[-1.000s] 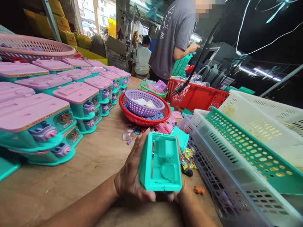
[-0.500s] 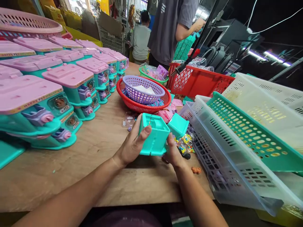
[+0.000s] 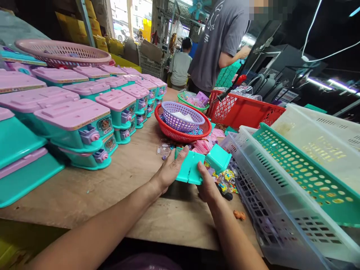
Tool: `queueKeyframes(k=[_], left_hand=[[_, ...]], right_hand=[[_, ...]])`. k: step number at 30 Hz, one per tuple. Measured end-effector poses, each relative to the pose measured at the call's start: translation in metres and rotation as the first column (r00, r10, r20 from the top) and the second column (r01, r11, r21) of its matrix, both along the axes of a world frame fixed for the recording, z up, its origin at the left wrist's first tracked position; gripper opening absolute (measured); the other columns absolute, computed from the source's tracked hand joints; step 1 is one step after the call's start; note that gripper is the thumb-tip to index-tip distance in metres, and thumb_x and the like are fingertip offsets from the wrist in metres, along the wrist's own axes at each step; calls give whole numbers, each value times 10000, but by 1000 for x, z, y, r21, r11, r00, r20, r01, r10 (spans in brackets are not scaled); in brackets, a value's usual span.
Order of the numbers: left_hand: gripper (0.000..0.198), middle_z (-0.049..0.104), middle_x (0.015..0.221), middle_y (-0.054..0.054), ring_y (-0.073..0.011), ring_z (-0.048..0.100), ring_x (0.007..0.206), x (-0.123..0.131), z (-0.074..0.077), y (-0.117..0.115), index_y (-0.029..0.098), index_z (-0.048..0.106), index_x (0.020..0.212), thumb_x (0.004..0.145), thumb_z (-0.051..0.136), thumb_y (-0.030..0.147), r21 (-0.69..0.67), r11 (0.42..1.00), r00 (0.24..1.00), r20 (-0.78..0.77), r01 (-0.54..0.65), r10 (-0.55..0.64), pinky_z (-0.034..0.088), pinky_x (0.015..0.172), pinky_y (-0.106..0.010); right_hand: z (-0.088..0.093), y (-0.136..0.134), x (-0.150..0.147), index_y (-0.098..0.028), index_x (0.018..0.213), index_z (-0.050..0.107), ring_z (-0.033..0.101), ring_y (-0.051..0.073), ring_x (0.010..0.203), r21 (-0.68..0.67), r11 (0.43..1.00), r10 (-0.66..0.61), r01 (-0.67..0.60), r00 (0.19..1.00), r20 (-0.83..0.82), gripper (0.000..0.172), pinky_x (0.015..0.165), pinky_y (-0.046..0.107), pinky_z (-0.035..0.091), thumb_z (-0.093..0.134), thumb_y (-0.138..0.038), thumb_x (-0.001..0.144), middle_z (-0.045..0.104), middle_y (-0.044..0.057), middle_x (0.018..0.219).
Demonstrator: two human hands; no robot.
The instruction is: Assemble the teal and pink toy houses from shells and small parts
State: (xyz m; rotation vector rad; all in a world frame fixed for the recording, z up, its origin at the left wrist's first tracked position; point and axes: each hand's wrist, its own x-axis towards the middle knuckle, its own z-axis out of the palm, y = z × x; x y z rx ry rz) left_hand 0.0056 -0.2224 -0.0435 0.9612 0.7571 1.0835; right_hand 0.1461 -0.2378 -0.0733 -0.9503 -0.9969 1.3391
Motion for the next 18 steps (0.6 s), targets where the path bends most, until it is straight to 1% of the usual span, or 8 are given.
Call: queueKeyframes(k=[5, 10, 12, 15, 18], left_hand=[[692, 698, 1204, -88, -301, 594, 1209, -3, -4, 5, 202, 604, 1244, 763, 645, 697, -21, 999, 998, 37, -48, 49, 454, 1043, -402], [719, 719, 1143, -97, -310, 618, 1167, -8, -4, 8, 178, 628, 1203, 746, 626, 733, -29, 1000, 998, 69, -11, 13, 466, 1017, -409], [703, 710, 1166, -89, -304, 615, 1171, -9, -3, 7, 188, 624, 1194, 753, 616, 736, -7, 1000, 998, 68, -14, 14, 466, 1013, -401], [669, 676, 1234, -92, -303, 598, 1191, -9, -1, 5, 203, 600, 1196, 792, 568, 736, 4, 1000, 1000, 4, -22, 22, 464, 1001, -407], [651, 659, 1249, -103, -309, 583, 1204, -9, -1, 3, 211, 587, 1183, 802, 551, 738, -1, 999, 995, -84, -49, 49, 446, 1015, -414]], right_hand=[[1, 0, -2, -230, 1327, 586, 563, 251, 1295, -24, 1000, -1, 0, 999, -35, 601, 1145, 436, 402, 668, -540, 818, 696, 38, 1252], [-4, 0, 2, -227, 1320, 594, 615, 269, 1233, -66, 998, 15, -20, 997, -75, 559, 1107, 451, 450, 653, -521, 848, 718, 51, 1211], [-6, 0, 4, -240, 1312, 600, 617, 270, 1231, -67, 998, 15, -19, 998, -67, 547, 1097, 452, 462, 651, -524, 847, 715, 44, 1219], [-9, 0, 4, -269, 1312, 597, 604, 260, 1250, -51, 999, 2, -4, 999, -47, 522, 1100, 446, 462, 638, -521, 858, 689, 17, 1268], [-10, 0, 4, -283, 1323, 588, 582, 248, 1277, -41, 999, -3, 1, 1000, -26, 499, 1113, 439, 452, 613, -509, 879, 661, -2, 1313]])
